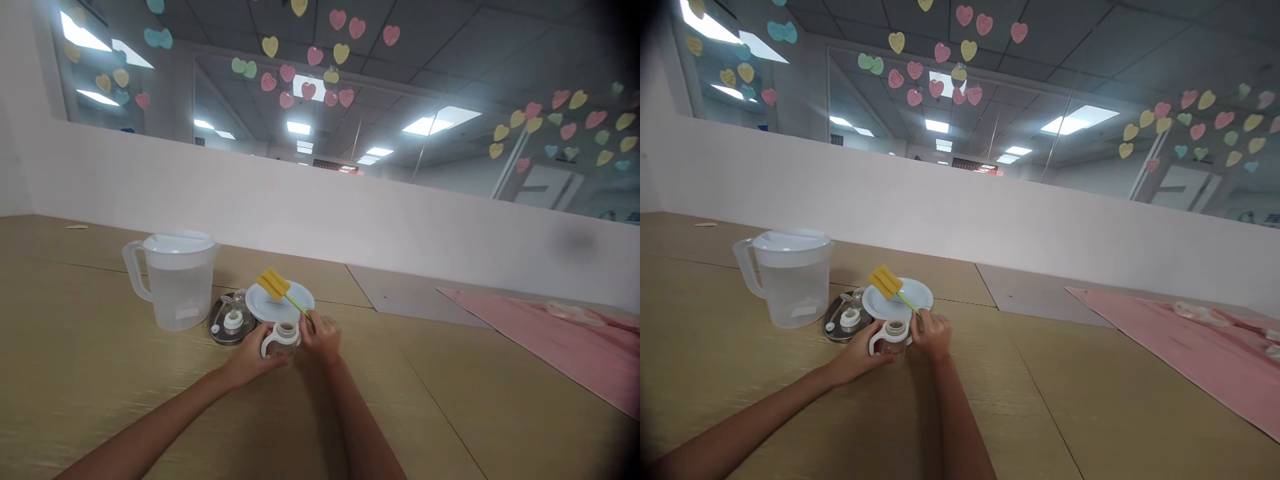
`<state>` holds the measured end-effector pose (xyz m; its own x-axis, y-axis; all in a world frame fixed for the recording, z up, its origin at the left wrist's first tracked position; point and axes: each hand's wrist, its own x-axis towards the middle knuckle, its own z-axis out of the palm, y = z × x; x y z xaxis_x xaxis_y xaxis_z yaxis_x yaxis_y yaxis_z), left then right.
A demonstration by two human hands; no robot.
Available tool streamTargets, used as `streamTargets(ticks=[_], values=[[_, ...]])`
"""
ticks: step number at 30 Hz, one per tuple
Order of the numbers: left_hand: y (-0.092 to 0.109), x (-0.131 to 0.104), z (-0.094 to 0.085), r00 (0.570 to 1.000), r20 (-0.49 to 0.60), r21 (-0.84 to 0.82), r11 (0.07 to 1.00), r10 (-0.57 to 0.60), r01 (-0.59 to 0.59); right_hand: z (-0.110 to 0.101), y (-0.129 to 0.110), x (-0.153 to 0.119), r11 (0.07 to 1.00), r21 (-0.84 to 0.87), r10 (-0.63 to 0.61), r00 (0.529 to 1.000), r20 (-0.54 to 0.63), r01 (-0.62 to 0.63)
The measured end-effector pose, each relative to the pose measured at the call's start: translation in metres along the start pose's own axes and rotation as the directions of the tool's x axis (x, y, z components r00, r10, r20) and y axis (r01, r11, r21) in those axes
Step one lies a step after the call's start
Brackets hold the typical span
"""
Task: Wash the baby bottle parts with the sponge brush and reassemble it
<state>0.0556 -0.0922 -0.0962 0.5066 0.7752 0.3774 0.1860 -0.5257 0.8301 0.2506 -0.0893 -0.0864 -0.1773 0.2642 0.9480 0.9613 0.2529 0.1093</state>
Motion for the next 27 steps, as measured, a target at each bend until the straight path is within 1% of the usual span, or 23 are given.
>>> streamTargets(ticks=[2, 6, 8, 12, 14, 18, 22, 24, 27], values=[[0.002, -0.001, 0.001, 1.000, 0.013, -0.044, 0.999, 0.011, -0.010, -0.001, -0.001, 0.001, 1.000, 0.015, -0.010, 1.000, 0.004, 0.010], [0.000, -0.001, 0.002, 0.995, 0.094, -0.176, 0.983, -0.028, 0.044, -0.002, -0.002, 0.001, 1.000, 0.021, -0.010, 1.000, 0.019, 0.009], [-0.003, 0.000, 0.003, 0.993, 0.113, -0.200, 0.978, -0.029, 0.051, -0.002, -0.002, 0.001, 1.000, 0.022, 0.005, 1.000, 0.028, -0.005], [-0.008, 0.002, 0.006, 0.991, 0.123, -0.196, 0.980, 0.059, -0.034, -0.001, -0.002, 0.000, 1.000, 0.021, 0.009, 1.000, 0.027, -0.009], [-0.009, 0.002, 0.006, 0.986, 0.139, -0.221, 0.974, 0.088, -0.056, 0.000, -0.002, -0.001, 1.000, 0.019, 0.002, 1.000, 0.027, -0.003], [-0.012, 0.002, 0.003, 0.984, 0.170, -0.304, 0.953, 0.048, 0.006, 0.001, -0.001, -0.001, 1.000, 0.025, 0.001, 1.000, 0.020, -0.002], [-0.015, 0.004, 0.005, 0.976, 0.218, -0.287, 0.957, 0.013, 0.052, 0.000, -0.002, -0.001, 0.999, 0.038, 0.004, 1.000, 0.019, -0.004], [-0.014, 0.004, 0.007, 0.978, 0.210, -0.261, 0.964, 0.004, 0.052, 0.000, -0.002, -0.001, 0.999, 0.038, -0.001, 1.000, 0.019, 0.000], [-0.013, 0.002, 0.008, 0.986, 0.169, -0.224, 0.974, 0.006, 0.033, 0.000, -0.002, -0.001, 0.999, 0.039, -0.002, 1.000, 0.014, 0.002]])
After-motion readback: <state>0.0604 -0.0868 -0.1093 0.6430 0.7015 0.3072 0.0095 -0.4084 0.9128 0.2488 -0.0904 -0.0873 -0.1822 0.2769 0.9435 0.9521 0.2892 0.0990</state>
